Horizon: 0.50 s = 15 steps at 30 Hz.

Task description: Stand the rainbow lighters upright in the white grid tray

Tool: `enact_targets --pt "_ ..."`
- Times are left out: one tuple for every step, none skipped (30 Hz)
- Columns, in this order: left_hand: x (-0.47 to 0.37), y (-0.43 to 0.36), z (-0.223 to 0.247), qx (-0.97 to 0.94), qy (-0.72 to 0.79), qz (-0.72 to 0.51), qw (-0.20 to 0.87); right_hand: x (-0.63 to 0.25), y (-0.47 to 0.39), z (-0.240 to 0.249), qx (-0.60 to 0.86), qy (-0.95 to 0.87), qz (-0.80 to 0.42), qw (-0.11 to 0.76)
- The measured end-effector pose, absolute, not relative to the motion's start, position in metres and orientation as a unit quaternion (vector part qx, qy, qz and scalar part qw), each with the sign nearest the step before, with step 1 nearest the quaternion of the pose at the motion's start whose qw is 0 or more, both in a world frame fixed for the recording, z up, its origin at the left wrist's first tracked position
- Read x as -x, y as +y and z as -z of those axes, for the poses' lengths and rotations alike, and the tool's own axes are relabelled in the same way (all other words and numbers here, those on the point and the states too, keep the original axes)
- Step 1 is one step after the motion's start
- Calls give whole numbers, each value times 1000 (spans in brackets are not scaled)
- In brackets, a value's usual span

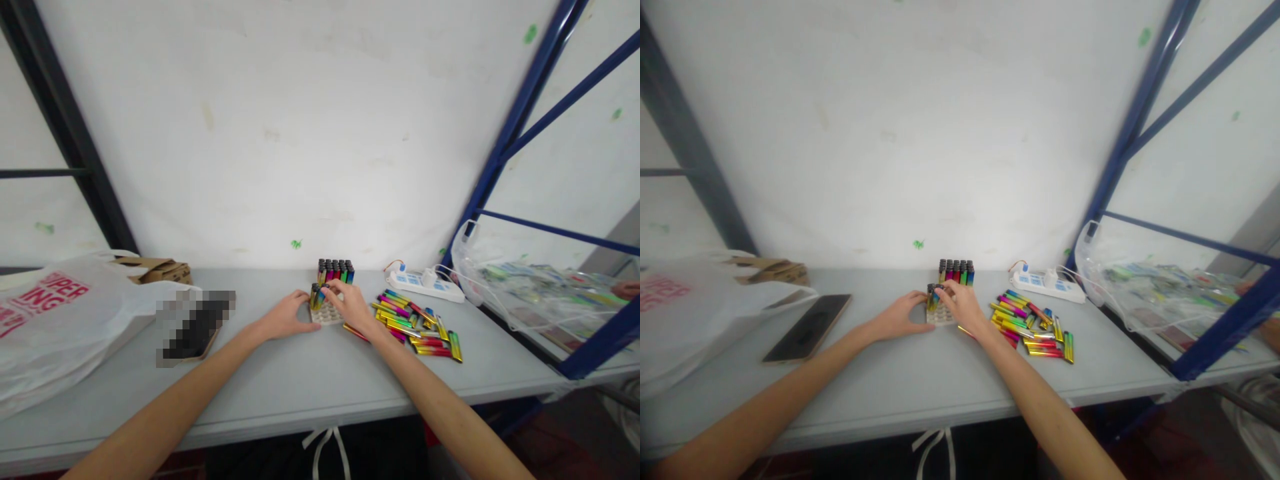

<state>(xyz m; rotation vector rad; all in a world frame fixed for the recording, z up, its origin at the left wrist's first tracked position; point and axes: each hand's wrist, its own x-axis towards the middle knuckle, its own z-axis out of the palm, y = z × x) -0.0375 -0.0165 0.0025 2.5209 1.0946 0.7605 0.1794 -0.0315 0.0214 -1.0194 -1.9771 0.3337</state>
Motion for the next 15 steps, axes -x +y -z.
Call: enact_targets --pt "38 -16 -2 -875 379 -265 144 -179 -31 -21 406 -799 -131 423" --pt "38 -16 -2 -875 378 -266 144 -179 -30 -20 405 -806 -131 412" --pt "38 -16 -2 -875 377 -267 146 -180 -29 -19 403 -813 -132 399" --pt "38 -16 -2 -875 376 -268 148 -181 -28 -18 401 -822 -133 383" --pt "38 -16 -2 -875 375 -269 149 -182 -27 -18 397 -831 -129 368" --pt "38 -16 -2 -875 374 -269 150 -183 -27 -18 392 -840 -121 355" --pt "38 -17 -2 -874 374 -270 151 -184 -26 -19 386 -849 -109 344" --pt "38 -17 -2 -874 373 -272 151 -185 -26 -20 381 -856 -95 335" --pt "38 -17 -3 -873 374 -274 152 -185 -26 -21 378 -862 -82 327" --pt "38 -17 -3 -873 374 -275 153 -186 -26 -22 379 -866 -72 319" --pt "38 -17 -3 -872 373 -274 155 -186 -27 -24 383 -868 -64 310" --pt "38 -17 -3 -873 374 -273 157 -185 -27 -25 390 -870 -57 298" --pt "38 -17 -3 -873 374 -271 157 -185 -28 -26 398 -870 -49 286" --pt "38 -17 -3 -873 375 -269 156 -184 -28 -27 407 -870 -40 275" --pt "38 -17 -3 -874 375 -268 155 -183 -29 -28 413 -871 -32 266"
